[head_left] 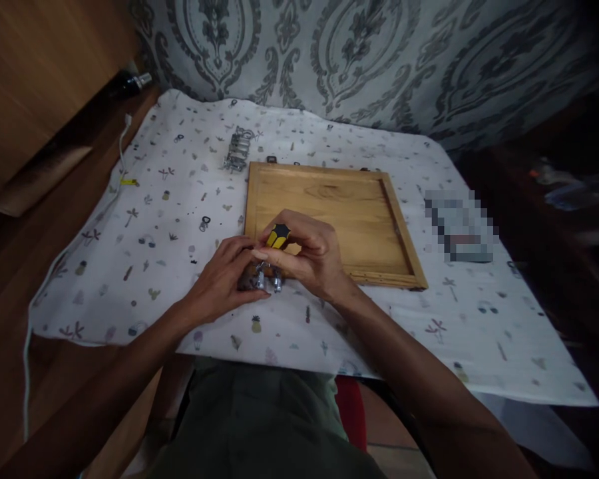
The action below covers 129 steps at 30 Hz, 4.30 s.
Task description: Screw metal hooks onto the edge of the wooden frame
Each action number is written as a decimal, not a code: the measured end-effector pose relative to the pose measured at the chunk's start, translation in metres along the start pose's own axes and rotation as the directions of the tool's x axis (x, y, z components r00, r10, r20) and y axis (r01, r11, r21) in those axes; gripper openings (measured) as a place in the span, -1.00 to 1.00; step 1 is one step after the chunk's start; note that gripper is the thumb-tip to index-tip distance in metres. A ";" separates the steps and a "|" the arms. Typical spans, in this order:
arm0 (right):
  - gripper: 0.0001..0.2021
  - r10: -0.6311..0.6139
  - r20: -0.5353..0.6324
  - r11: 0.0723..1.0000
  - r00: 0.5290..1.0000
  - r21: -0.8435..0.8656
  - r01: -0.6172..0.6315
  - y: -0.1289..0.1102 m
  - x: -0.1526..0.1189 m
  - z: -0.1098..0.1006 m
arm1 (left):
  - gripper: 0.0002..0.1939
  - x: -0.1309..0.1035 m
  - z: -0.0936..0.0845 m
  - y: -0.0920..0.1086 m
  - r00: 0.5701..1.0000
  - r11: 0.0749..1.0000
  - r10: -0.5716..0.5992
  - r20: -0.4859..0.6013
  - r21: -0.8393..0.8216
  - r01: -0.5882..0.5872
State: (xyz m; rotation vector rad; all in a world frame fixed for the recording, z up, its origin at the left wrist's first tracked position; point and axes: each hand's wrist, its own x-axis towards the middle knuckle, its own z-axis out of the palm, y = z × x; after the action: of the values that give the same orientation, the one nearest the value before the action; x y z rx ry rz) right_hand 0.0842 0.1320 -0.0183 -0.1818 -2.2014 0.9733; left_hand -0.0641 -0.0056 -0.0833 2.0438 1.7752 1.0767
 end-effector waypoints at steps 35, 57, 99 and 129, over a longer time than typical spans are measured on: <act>-0.61 -0.112 0.001 0.993 0.994 0.048 0.112 0.008 -0.003 -0.001 | -0.46 0.000 -0.001 -0.001 1.000 1.000 0.002 0.015 0.006 -0.002; -0.67 -0.012 -0.094 0.999 0.996 0.043 0.016 0.008 -0.009 -0.001 | -0.51 0.002 -0.003 0.002 0.998 0.999 -0.039 0.050 0.015 0.039; -0.71 -0.051 -0.054 0.999 0.997 -0.007 0.051 0.001 -0.011 -0.008 | -0.56 0.002 -0.008 0.004 0.998 1.000 -0.006 0.060 0.020 0.005; -0.68 0.053 -0.305 0.991 0.951 0.132 -0.013 -0.005 -0.010 -0.008 | -0.46 0.000 -0.007 0.004 0.998 0.999 -0.036 0.057 -0.015 0.037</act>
State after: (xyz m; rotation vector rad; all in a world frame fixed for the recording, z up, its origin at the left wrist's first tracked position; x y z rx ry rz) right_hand 0.0976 0.1292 -0.0170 -0.2910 -1.8499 1.0266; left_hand -0.0661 -0.0087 -0.0762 2.0038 1.7636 1.0092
